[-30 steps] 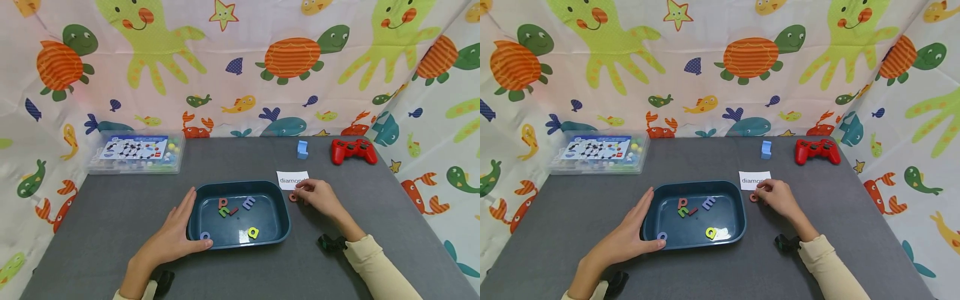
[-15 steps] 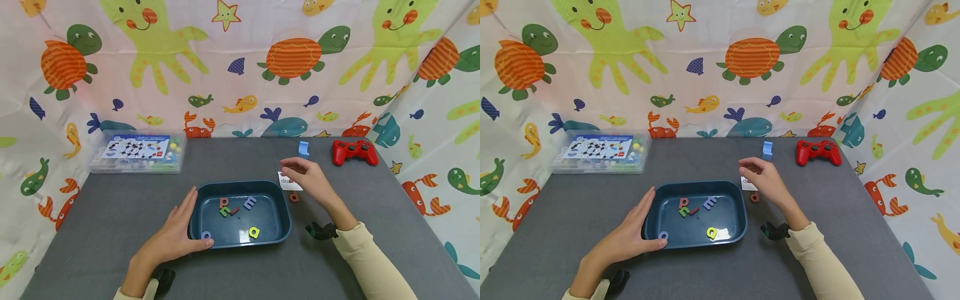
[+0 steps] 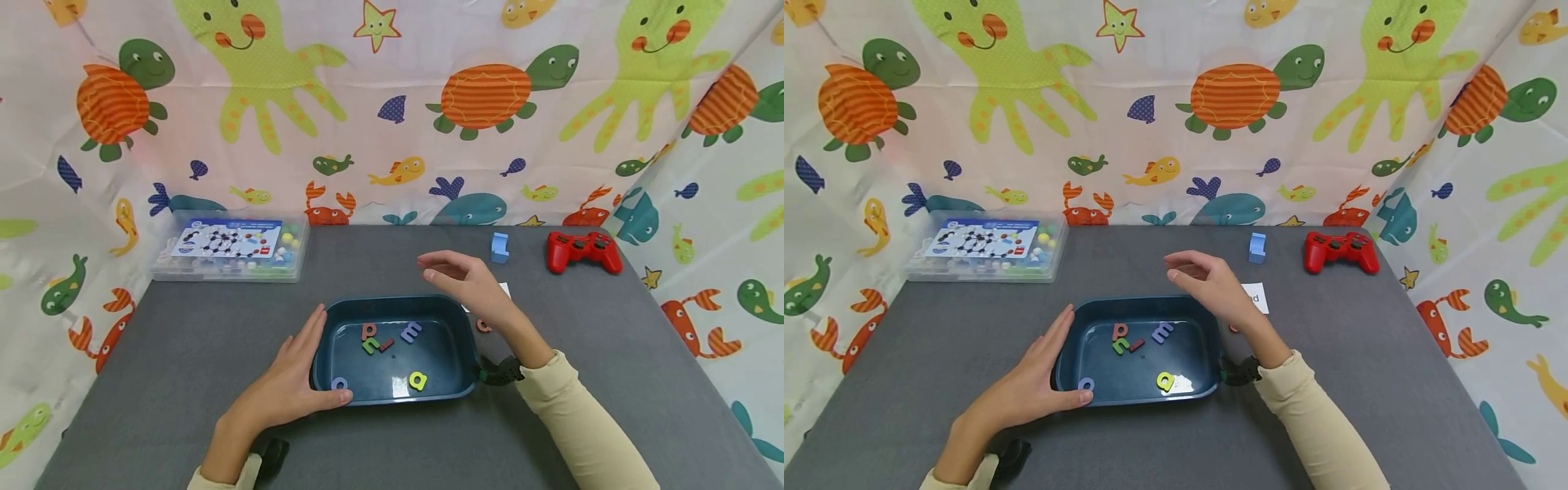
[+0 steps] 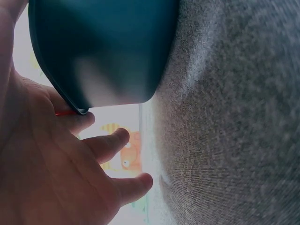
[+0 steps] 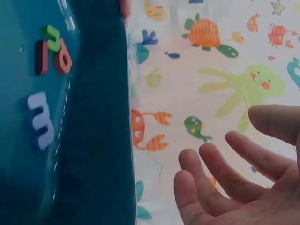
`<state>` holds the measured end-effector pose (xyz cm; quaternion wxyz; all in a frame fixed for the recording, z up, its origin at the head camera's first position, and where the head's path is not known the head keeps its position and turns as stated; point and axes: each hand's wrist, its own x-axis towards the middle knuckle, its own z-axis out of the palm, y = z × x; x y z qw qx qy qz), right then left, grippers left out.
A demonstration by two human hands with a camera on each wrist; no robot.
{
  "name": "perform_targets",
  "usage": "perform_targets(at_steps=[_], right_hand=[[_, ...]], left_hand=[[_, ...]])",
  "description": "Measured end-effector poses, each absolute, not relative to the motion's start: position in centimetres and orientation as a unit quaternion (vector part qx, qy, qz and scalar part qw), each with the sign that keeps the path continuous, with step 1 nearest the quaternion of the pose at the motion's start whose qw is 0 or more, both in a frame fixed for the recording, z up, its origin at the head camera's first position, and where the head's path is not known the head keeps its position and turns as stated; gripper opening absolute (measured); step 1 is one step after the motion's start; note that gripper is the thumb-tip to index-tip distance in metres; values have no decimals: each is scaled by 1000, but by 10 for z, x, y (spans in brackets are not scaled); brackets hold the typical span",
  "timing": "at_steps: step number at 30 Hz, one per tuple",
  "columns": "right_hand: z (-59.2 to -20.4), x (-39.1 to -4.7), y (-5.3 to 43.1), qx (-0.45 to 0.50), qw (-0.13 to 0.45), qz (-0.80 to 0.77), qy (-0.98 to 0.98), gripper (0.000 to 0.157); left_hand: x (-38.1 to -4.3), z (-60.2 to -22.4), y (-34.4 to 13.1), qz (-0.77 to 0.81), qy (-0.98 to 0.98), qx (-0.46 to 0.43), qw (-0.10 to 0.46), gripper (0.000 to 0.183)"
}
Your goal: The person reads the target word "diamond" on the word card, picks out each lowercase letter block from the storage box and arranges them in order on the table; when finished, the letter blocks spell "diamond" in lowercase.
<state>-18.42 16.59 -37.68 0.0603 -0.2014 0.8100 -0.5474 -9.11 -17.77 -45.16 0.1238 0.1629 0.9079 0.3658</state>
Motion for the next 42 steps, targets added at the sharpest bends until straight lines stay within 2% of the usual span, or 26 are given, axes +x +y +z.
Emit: perform_targets(at_steps=[5, 14, 19, 28, 38, 42], right_hand=[[-378, -184, 154, -237, 89, -529, 810, 41], [-386, -184, 141, -312, 174, -486, 798, 39], [-392, -185, 138, -326, 181, -465, 803, 36], [-401, -186, 135, -359, 233, -405, 808, 39], [-410, -189, 125, -386, 249, -381, 803, 45], [-417, -190, 116, -404, 255, -383, 790, 42]], left_hand=[[-91, -451, -177, 364, 909, 160, 125, 132], [-91, -451, -176, 364, 909, 161, 121, 132], [-90, -451, -177, 365, 909, 164, 118, 131], [-90, -451, -180, 366, 908, 166, 120, 130], [-91, -451, -182, 375, 903, 169, 123, 130], [-91, -451, -182, 377, 902, 174, 122, 131]])
